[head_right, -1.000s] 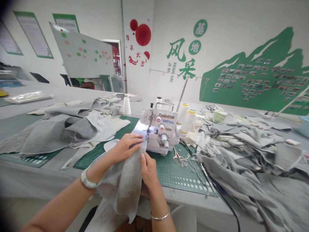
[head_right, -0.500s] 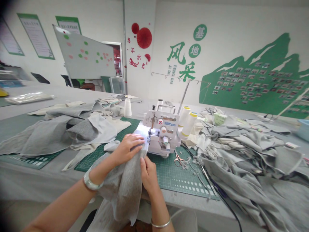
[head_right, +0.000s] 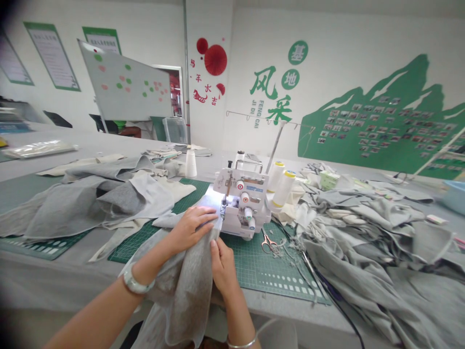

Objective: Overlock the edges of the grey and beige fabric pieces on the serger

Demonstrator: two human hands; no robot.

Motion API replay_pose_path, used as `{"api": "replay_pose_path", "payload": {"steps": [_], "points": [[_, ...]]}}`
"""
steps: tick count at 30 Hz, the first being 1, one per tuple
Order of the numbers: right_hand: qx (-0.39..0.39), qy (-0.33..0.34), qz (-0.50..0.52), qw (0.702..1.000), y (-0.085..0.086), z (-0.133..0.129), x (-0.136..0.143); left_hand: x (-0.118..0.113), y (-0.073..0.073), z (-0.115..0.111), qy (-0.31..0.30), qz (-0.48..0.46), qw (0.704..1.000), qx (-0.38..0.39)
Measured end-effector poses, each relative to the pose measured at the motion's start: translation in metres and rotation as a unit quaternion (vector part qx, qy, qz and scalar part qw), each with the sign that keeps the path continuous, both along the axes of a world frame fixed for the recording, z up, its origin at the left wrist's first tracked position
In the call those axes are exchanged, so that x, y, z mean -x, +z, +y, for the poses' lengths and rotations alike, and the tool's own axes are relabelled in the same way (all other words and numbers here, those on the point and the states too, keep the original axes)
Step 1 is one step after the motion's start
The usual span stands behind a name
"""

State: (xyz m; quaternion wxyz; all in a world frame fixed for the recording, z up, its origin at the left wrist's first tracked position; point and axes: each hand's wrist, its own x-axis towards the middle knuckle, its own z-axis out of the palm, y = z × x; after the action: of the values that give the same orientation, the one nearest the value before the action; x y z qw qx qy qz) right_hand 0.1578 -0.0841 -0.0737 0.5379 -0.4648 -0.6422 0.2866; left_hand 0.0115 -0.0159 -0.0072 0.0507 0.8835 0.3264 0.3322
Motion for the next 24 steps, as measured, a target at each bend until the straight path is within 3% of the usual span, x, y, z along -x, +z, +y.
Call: {"api": "replay_pose_path", "payload": {"steps": [11, 24], "points": [[-0.007, 0.013, 0.005, 1.0, 0.002, 0.0, 0.0, 0.002, 0.003, -0.015, 0.024, 0.003, 0.999, -0.025], [0.0, 0.017, 0.028, 0.999, 0.001, 0.0, -0.001, 0.0, -0.007, -0.004, 0.026, -0.013, 1.0, -0.004]]}}
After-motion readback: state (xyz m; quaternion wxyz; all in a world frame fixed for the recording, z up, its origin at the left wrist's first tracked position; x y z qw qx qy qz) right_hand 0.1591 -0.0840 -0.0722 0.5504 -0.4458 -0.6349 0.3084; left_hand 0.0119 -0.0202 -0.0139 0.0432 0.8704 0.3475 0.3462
